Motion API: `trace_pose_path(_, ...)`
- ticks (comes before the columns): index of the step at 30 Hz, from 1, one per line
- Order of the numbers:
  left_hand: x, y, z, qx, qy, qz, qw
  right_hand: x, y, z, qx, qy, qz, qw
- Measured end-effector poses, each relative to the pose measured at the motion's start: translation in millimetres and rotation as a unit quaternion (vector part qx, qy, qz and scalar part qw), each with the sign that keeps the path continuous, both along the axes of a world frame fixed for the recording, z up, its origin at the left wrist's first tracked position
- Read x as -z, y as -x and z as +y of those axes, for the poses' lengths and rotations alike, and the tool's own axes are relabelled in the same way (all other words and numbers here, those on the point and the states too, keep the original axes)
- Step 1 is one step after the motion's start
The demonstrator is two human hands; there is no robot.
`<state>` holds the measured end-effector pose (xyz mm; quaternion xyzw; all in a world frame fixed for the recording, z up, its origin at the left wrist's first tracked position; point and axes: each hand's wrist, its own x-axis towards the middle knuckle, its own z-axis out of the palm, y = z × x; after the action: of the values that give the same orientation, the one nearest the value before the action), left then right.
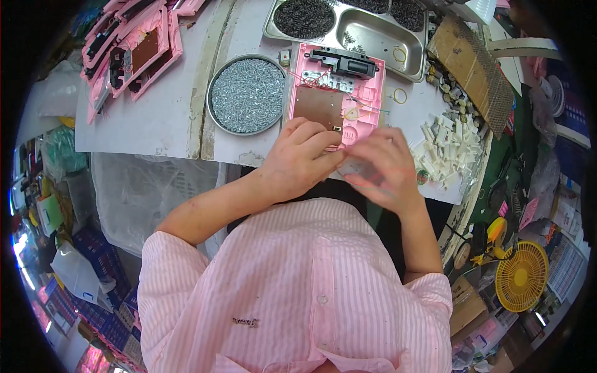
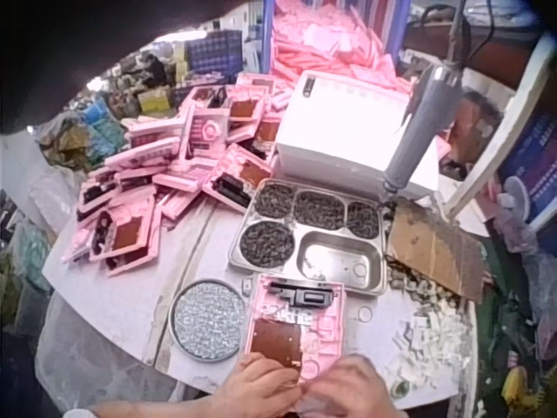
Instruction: Soldering wires and assembling internal electronic components into pink toy casings at a factory workbench.
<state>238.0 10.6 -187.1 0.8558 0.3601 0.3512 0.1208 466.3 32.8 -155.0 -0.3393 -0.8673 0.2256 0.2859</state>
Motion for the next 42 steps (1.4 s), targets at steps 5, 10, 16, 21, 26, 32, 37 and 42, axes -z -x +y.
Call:
trace_pose_path(5, 1.0, 10.3, 1.5, 0.051, 0.006, -0.013, 0.999, 12.2, -5.1, 6.1, -0.026, -0.001, -0.051, 0.998)
trace_pose_path(10, -6.4, 12.7, 5.1, 0.064, 0.033, -0.012, 0.997, 0.1, 5.1, 23.6, -0.078, 0.023, -0.089, 0.993)
trace_pose_path(16, -7.4, 18.8, 4.1, 0.063, 0.066, -0.01, 0.996, 4.5, -0.7, 33.1, -0.057, 0.027, -0.027, 0.998)
trace_pose_path(21, -6.9, 13.8, 7.0, 0.07, 0.043, -0.041, 0.996, 5.7, 0.4, 43.3, 0.035, -0.074, -0.097, 0.992)
trace_pose_path(26, -7.3, 12.5, 2.3, 0.074, 0.044, -0.046, 0.995, 5.4, -0.5, 38.1, 0.043, -0.059, -0.101, 0.992)
trace_pose_path(32, -6.1, 9.8, -0.5, 0.061, 0.014, -0.045, 0.997, 7.1, 1.1, 10.6, -0.051, -0.016, -0.067, 0.996)
trace_pose_path(37, 1.3, 22.7, -8.7, -0.044, 0.053, -0.044, 0.997, 10.4, 2.7, 3.9, -0.027, -0.053, -0.099, 0.993)
trace_pose_path(42, 8.3, 38.4, -20.0, -0.155, 0.157, -0.11, 0.969, 3.8, 9.3, -0.2, 0.002, 0.007, -0.06, 0.998)
